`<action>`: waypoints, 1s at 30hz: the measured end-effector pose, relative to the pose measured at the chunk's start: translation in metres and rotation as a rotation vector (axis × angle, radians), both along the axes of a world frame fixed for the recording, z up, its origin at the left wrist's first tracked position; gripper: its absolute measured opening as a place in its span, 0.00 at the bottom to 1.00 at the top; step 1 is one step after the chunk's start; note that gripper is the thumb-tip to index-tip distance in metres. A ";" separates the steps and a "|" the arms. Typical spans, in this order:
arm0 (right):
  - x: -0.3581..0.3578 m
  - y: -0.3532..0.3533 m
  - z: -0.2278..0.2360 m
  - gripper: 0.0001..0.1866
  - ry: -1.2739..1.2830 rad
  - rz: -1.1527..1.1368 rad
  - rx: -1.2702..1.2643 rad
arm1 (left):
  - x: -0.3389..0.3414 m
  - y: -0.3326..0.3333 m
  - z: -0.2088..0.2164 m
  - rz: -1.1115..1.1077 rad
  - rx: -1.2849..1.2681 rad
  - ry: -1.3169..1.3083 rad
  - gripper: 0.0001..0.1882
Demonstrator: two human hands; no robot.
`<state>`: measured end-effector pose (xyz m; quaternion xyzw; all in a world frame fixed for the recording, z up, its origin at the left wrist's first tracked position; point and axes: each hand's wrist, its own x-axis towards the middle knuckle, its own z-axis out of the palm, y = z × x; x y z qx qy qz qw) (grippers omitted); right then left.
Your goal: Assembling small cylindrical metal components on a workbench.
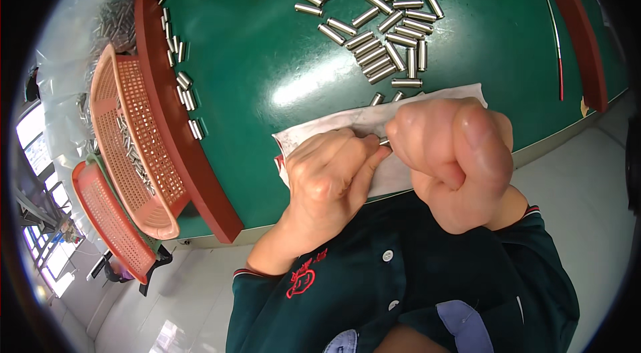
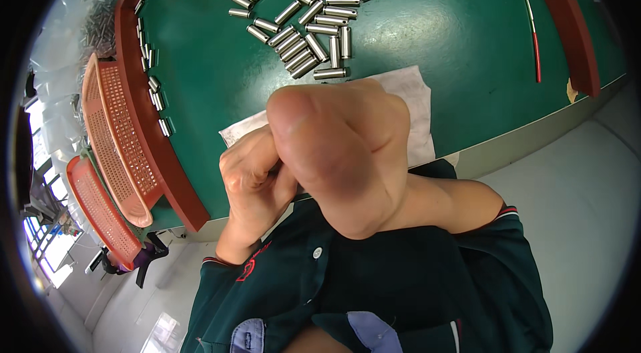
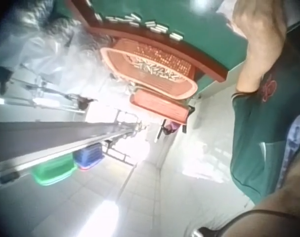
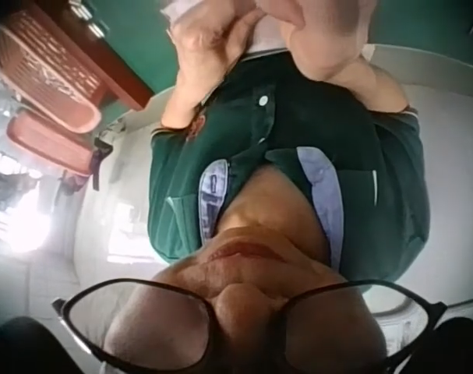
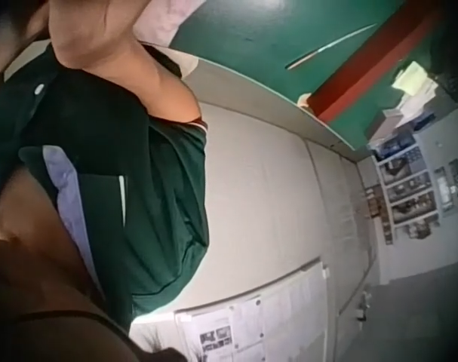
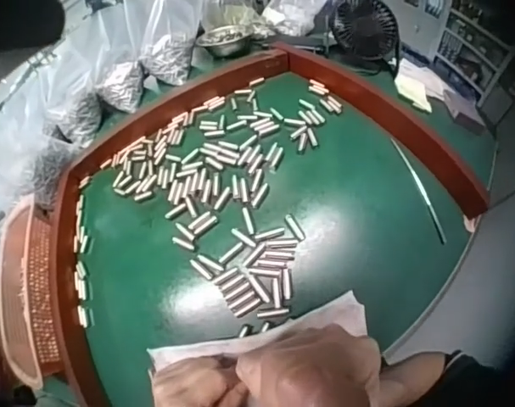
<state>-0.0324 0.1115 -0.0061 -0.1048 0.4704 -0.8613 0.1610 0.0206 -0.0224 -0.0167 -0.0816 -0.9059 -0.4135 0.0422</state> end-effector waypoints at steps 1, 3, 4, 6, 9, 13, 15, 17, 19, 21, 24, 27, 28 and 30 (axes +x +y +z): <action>0.000 0.000 0.000 0.23 -0.006 -0.002 -0.002 | 0.000 0.000 0.000 0.003 -0.002 -0.003 0.07; 0.000 0.001 -0.001 0.23 -0.014 -0.015 -0.006 | 0.001 0.001 -0.001 0.001 -0.005 -0.001 0.07; -0.001 0.001 -0.001 0.23 -0.016 -0.025 -0.007 | 0.001 0.002 -0.002 0.015 -0.008 0.006 0.07; -0.006 0.003 -0.004 0.23 -0.062 -0.003 -0.054 | 0.002 0.004 -0.005 0.024 -0.016 0.018 0.07; -0.009 0.007 -0.002 0.22 -0.003 0.029 -0.105 | 0.005 0.006 -0.008 0.081 -0.010 0.055 0.07; -0.004 0.011 0.000 0.22 0.091 -0.051 -0.065 | 0.006 0.009 -0.007 0.135 -0.012 0.034 0.07; -0.003 0.012 -0.003 0.22 0.100 -0.057 -0.082 | 0.006 0.011 -0.008 0.141 -0.016 0.046 0.07; -0.001 0.013 -0.004 0.22 0.105 -0.064 -0.101 | 0.006 0.012 -0.004 0.147 -0.023 0.055 0.07; -0.002 0.012 -0.003 0.22 0.085 -0.116 -0.080 | 0.006 0.011 0.001 0.157 0.000 -0.028 0.06; -0.001 0.014 -0.002 0.22 0.039 -0.115 -0.097 | 0.009 0.000 0.001 0.201 0.441 -0.092 0.05; 0.000 0.014 -0.002 0.22 -0.004 -0.127 -0.114 | 0.006 -0.009 0.008 0.085 1.256 -0.285 0.07; -0.001 0.014 -0.002 0.21 -0.007 -0.146 -0.127 | -0.003 -0.014 0.007 0.088 1.378 -0.302 0.11; -0.001 0.014 -0.001 0.21 -0.020 -0.151 -0.137 | -0.005 -0.014 0.009 0.112 1.393 -0.301 0.12; -0.001 0.015 -0.002 0.21 -0.027 -0.145 -0.145 | -0.011 -0.014 0.008 0.094 1.352 -0.274 0.14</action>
